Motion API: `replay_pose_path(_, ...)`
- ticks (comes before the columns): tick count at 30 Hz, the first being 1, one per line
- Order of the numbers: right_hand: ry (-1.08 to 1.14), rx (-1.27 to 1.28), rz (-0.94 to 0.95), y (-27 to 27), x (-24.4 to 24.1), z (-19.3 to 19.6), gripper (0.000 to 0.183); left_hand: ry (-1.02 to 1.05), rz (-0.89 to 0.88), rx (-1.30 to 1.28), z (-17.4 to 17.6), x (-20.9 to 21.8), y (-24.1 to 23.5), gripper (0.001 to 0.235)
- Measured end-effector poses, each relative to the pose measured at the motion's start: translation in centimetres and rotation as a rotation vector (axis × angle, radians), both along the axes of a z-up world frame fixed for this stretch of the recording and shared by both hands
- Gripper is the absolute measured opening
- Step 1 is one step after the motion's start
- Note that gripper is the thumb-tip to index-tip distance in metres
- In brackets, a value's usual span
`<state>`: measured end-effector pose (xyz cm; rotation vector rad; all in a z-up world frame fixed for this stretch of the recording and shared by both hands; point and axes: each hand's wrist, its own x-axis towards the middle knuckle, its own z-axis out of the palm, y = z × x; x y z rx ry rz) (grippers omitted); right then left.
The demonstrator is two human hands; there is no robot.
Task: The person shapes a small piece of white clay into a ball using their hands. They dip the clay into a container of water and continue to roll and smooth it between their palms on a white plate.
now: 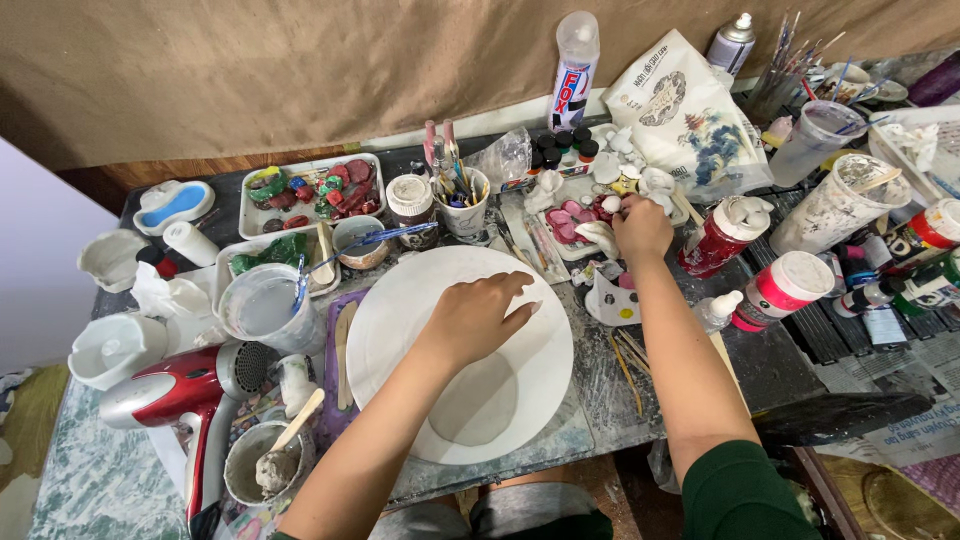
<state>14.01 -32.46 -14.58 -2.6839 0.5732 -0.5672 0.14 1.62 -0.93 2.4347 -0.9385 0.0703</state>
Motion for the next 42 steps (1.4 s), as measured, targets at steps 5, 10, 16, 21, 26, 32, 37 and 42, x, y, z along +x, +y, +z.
replay_pose_path(5, -0.084, 0.004, 0.018, -0.4, 0.4, 0.2, 0.030, 0.020, 0.018, -0.005, 0.1, 0.2, 0.5, 0.038)
replay_pose_path(10, -0.217, 0.188, 0.087, -0.3, -0.2, 2.5, 0.031, 0.013, 0.025, -0.044, -0.2, 0.1, 0.9, 0.037)
replay_pose_path(16, -0.307, 0.709, 0.402, 1.6, -3.5, 8.0, 0.027, 0.000, 0.056, -0.129, -0.2, -0.6, 0.9, 0.046)
replay_pose_path(21, -0.151, 1.088, 0.675, 6.5, -9.8, 12.8, 0.023, 0.053, 0.024, -0.362, 0.0, -2.4, 0.7, 0.065)
replay_pose_path(26, 0.015, 1.269, 0.956, 12.0, -15.7, 15.1, 0.020, 0.260, 0.053, -0.689, -1.9, -4.1, 0.6, 0.053)
replay_pose_path(32, 0.070, 1.460, 1.134, 15.7, -21.0, 14.5, 0.018, 0.816, -0.042, -1.137, -4.9, -7.5, 2.4, 0.043)
replay_pose_path(37, -0.052, 1.558, 1.051, 17.7, -22.6, 12.7, 0.017, 0.839, -0.036, -1.296, -6.3, -10.0, 3.8, 0.038)
replay_pose_path(42, -0.165, 1.684, 0.971, 19.1, -22.5, 10.4, 0.018, 0.502, 0.098, -1.304, -6.3, -10.9, 4.2, 0.056)
